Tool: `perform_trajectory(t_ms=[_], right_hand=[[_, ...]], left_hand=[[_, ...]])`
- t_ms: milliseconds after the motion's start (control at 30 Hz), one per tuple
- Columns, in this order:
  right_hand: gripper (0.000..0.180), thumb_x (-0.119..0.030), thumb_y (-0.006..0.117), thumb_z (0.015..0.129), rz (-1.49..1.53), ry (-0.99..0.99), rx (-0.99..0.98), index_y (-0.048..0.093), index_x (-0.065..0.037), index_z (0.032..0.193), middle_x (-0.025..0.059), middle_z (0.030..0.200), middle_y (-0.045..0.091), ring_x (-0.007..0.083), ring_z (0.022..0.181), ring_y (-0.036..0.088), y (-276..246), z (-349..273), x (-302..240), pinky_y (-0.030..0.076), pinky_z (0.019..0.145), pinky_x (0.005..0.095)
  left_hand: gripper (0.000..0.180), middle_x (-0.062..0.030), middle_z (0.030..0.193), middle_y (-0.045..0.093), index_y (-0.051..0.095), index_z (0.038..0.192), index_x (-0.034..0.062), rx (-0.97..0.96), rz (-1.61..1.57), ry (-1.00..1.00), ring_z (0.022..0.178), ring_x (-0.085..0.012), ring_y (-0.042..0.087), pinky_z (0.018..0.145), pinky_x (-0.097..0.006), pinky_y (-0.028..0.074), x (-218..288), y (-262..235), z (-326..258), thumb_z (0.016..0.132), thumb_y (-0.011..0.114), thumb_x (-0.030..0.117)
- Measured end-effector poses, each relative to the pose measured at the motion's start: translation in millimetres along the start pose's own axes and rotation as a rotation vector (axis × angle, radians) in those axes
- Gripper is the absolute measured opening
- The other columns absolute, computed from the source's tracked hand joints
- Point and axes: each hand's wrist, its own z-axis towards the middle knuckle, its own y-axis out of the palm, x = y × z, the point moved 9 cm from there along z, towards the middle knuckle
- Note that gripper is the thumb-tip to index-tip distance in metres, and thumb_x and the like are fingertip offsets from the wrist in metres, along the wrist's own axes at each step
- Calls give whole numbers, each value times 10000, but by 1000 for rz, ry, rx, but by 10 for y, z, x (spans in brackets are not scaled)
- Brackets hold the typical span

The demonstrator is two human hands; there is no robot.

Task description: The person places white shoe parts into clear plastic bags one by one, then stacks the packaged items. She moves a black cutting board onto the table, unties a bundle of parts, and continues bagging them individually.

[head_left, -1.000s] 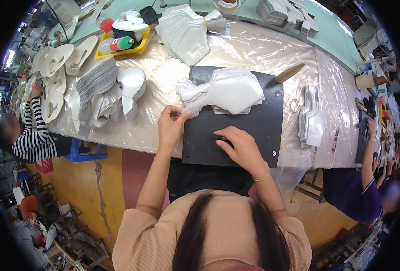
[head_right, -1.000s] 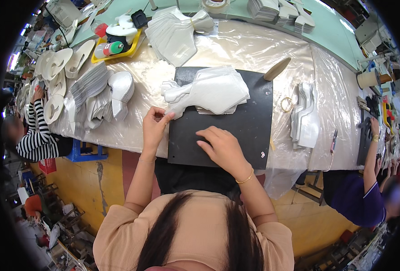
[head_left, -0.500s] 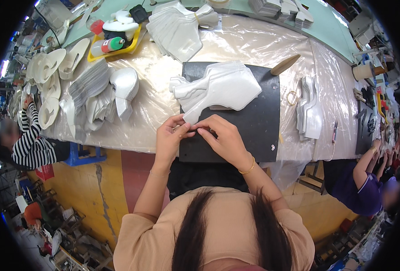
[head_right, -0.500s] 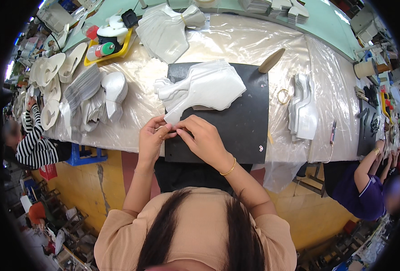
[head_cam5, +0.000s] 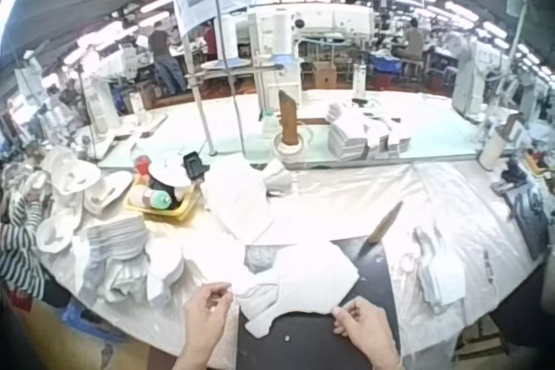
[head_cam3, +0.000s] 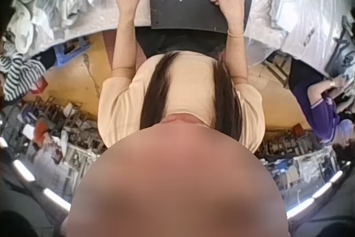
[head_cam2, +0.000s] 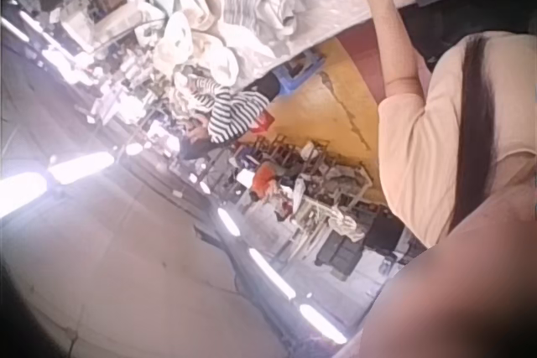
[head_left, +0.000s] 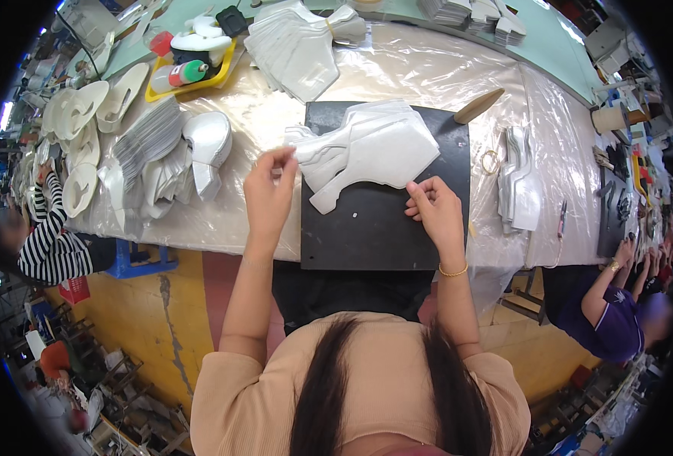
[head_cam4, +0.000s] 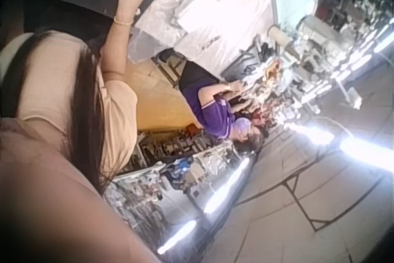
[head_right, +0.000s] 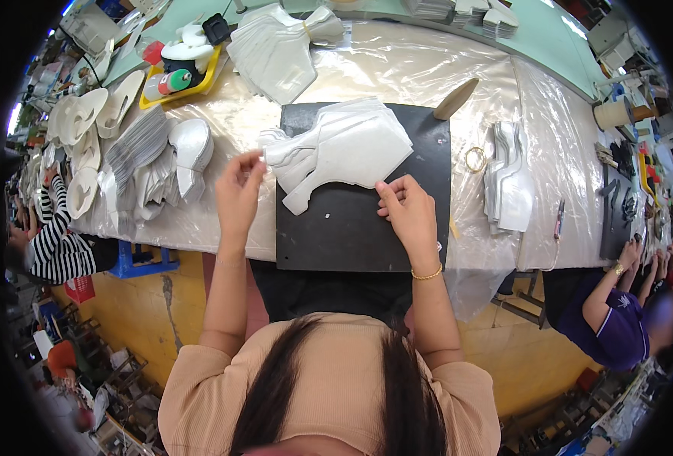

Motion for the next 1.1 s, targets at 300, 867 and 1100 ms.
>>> perform_trajectory(t_ms=[300, 867, 1100], right_hand=[[386, -204, 569, 1009, 976, 146, -241, 504, 37, 1304, 124, 1212, 623, 247, 1112, 636, 409, 18, 208, 528, 924, 329], [424, -160, 504, 1025, 989, 39, -338, 403, 10, 1399, 119, 1335, 551, 208, 1241, 538, 493, -44, 30, 402, 1073, 385], [479, -137, 544, 1005, 960, 31, -290, 374, 15, 1426, 107, 1303, 531, 182, 1193, 539, 517, -31, 129, 427, 1047, 365]], left_hand=[[633, -229, 1158, 653, 618, 1198, -73, -517, 308, 3, 1064, -328, 624, 925, -379, 487, 103, 1344, 1072, 976, 523, 512], [1144, -381, 1208, 539, 499, 1254, -162, -592, 660, 16, 1183, -470, 538, 949, -449, 498, 54, 1346, 611, 520, 880, 628], [1064, -334, 1138, 612, 476, 1244, -141, -657, 386, -122, 1045, -362, 649, 896, -387, 529, 21, 1321, 641, 535, 903, 528]])
